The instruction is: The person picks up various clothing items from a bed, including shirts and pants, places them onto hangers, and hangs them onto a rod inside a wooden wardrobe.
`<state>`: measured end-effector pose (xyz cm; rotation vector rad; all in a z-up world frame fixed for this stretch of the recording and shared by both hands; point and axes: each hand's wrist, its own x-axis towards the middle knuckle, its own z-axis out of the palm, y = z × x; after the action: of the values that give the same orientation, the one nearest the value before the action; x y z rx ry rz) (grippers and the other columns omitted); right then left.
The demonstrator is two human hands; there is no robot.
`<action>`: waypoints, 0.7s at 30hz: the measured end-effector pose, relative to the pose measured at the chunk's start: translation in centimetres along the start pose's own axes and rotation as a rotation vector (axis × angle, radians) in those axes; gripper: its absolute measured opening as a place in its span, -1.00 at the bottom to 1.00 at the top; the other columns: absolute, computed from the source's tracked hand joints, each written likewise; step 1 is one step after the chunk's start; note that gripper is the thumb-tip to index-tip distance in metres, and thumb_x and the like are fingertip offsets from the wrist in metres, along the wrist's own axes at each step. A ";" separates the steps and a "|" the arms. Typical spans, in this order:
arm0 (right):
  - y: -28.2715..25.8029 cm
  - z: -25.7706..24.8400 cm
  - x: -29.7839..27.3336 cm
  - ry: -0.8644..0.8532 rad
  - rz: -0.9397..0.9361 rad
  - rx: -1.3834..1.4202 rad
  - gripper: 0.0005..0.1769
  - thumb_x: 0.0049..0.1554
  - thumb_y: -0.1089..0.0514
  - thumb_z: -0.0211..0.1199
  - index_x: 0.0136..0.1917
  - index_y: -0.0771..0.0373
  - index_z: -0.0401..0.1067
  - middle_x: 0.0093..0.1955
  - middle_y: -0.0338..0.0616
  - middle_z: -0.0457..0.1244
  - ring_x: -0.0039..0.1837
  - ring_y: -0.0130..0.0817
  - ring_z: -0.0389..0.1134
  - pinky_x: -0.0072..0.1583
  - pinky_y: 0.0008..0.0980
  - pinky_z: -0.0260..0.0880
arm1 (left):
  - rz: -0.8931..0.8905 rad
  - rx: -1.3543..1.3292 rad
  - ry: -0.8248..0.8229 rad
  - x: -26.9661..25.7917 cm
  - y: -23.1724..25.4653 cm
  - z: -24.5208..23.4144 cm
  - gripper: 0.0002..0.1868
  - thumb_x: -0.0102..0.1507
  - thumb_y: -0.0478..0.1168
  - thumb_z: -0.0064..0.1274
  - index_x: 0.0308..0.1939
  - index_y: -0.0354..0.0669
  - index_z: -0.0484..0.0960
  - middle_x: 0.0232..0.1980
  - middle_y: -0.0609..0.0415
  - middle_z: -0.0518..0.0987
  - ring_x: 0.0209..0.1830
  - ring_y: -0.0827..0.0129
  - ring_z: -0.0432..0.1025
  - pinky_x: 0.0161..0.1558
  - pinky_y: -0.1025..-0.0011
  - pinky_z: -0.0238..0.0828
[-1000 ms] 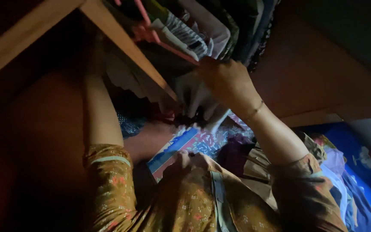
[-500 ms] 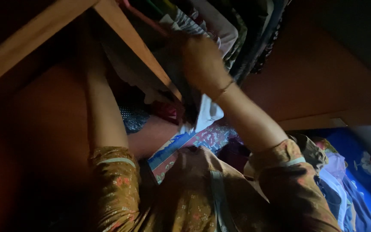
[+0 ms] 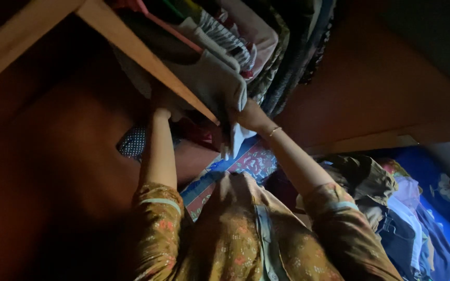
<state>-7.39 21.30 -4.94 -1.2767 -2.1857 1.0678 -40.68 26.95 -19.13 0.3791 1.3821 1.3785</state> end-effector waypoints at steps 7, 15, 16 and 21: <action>13.6 2.0 -0.3 0.119 0.335 -0.222 -0.52 0.16 -0.09 0.25 0.15 0.33 0.50 0.09 0.23 0.39 0.13 0.18 0.43 0.16 -0.02 0.43 | -0.018 0.073 0.015 -2.1 -1.4 0.9 0.01 0.29 0.42 -0.19 0.55 -0.31 0.21 0.50 -0.18 0.37 0.46 0.04 0.35 0.42 0.23 0.28; 14.6 2.5 -0.7 -0.035 0.455 -0.469 -0.65 0.29 0.01 0.17 0.04 0.33 0.61 -0.08 0.05 0.45 -0.09 -0.16 0.50 -0.04 -0.24 0.51 | 0.050 0.122 -0.033 -2.2 0.4 3.4 -0.08 0.34 0.36 -0.20 0.55 -0.28 0.23 0.48 -0.16 0.41 0.45 0.07 0.38 0.42 0.26 0.32; 13.8 1.9 -0.7 -0.082 0.717 -0.235 -0.57 0.30 -0.06 0.17 -0.01 0.35 0.63 -0.14 0.04 0.45 -0.13 -0.20 0.51 -0.05 -0.27 0.52 | 0.057 0.118 -0.040 -2.4 0.7 3.7 -0.09 0.35 0.35 -0.20 0.55 -0.27 0.24 0.48 -0.16 0.41 0.45 0.08 0.39 0.42 0.26 0.32; 17.6 0.8 -2.1 -0.008 0.416 -0.134 -0.69 0.04 0.15 0.31 0.05 0.29 0.58 -0.10 -0.05 0.47 -0.09 -0.21 0.53 -0.06 -0.20 0.55 | 0.114 0.107 -0.051 -3.1 2.7 5.2 -0.15 0.38 0.31 -0.20 0.54 -0.25 0.25 0.47 -0.14 0.44 0.45 0.09 0.41 0.41 0.28 0.34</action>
<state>3.04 24.32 -19.02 -1.8476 -2.0753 1.0844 -36.52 27.80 -14.03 0.5678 1.4141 1.3811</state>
